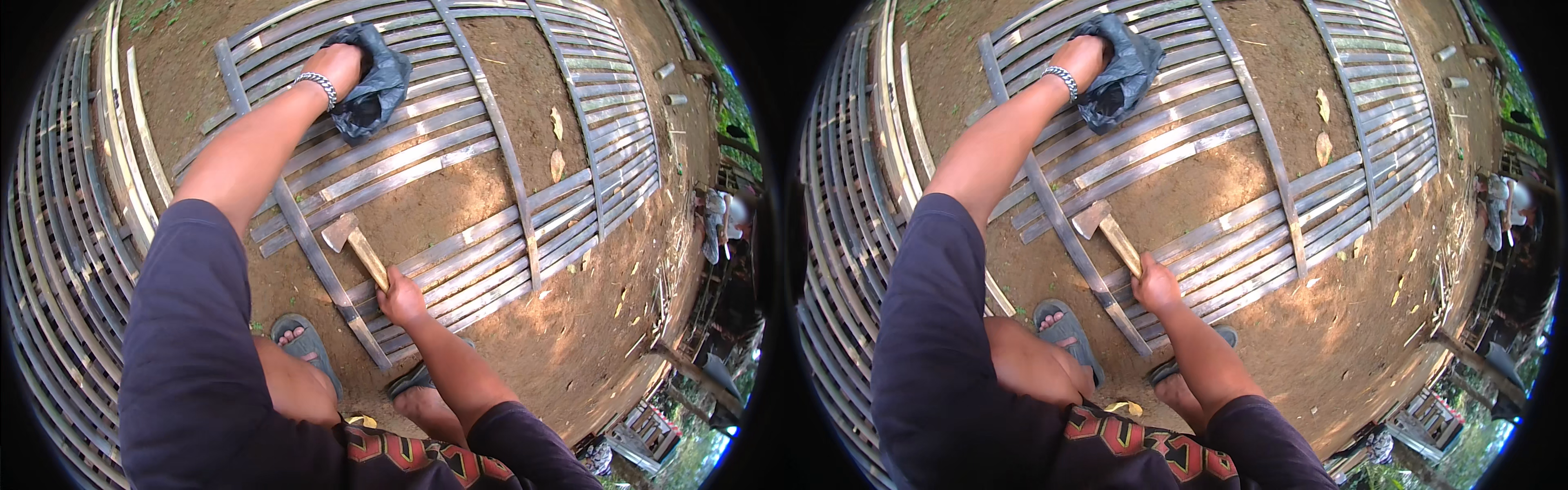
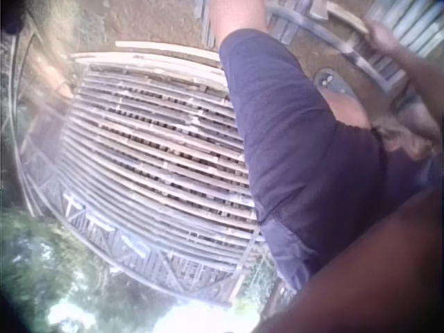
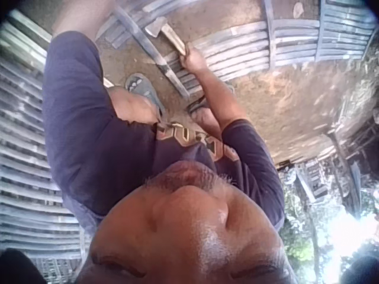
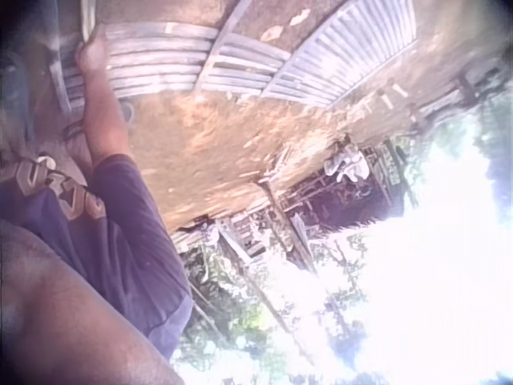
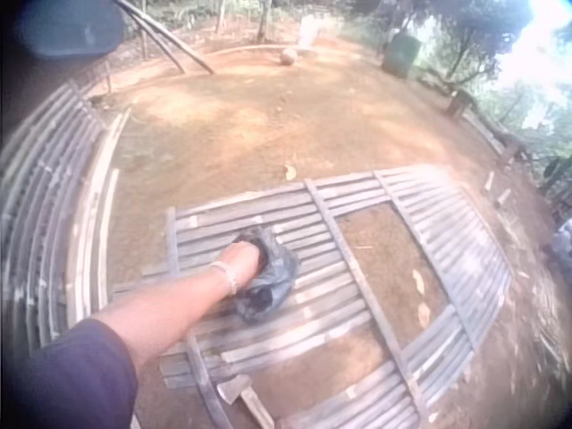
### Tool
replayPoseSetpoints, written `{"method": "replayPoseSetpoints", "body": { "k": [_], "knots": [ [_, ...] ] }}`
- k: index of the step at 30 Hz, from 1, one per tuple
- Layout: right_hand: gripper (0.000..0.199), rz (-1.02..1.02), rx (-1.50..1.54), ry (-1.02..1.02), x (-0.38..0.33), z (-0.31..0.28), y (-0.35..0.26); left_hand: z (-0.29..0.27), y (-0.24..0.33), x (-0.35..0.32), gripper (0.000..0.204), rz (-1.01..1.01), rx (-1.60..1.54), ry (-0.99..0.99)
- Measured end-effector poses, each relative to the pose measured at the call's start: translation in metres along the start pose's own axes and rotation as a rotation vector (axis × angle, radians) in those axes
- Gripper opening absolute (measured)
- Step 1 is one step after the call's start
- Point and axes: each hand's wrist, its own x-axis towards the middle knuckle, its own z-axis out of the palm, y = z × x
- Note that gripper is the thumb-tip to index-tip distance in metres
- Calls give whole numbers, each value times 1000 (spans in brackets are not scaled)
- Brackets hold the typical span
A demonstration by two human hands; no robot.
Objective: The person assembles a bamboo structure on the ground by aligning thin bamboo strips across a frame. They secure the strips by hammering nails into the intersections using a hammer. The person repeatedly retrieves nails from a black plastic bag and drives them into the bamboo to fasten the components together.
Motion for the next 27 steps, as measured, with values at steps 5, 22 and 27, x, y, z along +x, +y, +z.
{"method": "replayPoseSetpoints", "body": {
  "k": [5, 22, 27],
  "knots": [
    [28, 22, 1, 16, -3, 0, 3, -54, -17, -131, 13, 113, -384, 78],
    [27, -45, 32, -79, 9, -2, 20, 55, -62, -346, 17, -794, -1017, 327],
    [25, -75, -33, -48, 9, 0, 22, 44, -67, -327, 13, -627, -682, 363]
  ]
}}
